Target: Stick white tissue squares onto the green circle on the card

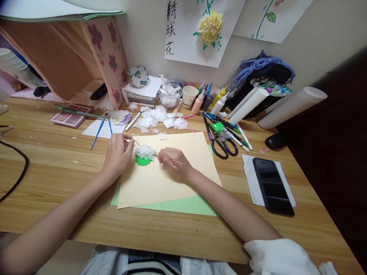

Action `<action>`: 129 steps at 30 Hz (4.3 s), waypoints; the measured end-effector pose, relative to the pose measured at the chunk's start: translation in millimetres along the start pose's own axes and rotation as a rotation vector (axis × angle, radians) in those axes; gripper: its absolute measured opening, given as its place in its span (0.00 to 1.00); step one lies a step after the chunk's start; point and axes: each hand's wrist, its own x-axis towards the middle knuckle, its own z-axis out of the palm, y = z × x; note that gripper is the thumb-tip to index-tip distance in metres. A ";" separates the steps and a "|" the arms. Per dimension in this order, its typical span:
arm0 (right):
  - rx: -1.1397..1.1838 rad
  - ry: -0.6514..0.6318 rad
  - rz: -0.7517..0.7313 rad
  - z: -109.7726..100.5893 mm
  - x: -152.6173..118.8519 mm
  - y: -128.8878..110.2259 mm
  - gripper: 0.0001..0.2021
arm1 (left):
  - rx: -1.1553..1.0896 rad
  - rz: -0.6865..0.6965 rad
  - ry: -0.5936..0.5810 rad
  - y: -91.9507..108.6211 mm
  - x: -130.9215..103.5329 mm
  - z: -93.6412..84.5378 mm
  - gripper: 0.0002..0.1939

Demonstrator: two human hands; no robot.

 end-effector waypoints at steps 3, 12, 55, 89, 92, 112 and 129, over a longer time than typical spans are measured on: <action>0.009 0.000 0.041 0.6 0.0 1.0 0.22 | -0.064 -0.057 -0.037 -9.8 7.9 1.1 0.07; 0.077 0.013 0.082 1.4 0.0 4.0 0.20 | -0.092 -0.024 -0.048 -12.4 10.9 3.3 0.06; 0.008 0.026 0.198 2.9 48.4 -13.4 0.28 | -0.001 0.074 -0.045 -10.5 9.5 3.6 0.07; -0.119 -0.043 0.272 7.1 58.1 -28.9 0.27 | 0.060 0.095 -0.062 -10.1 10.0 4.3 0.09; -0.075 -0.056 0.292 9.2 63.8 -24.7 0.27 | 0.056 0.087 -0.063 -10.2 9.8 4.7 0.09; -0.275 0.182 0.151 -21.8 45.6 34.7 0.05 | -0.153 0.011 -0.065 -20.0 15.7 2.3 0.10; -0.250 0.131 0.109 -14.4 38.6 33.0 0.05 | -0.257 0.070 -0.015 -7.1 12.0 -11.1 0.11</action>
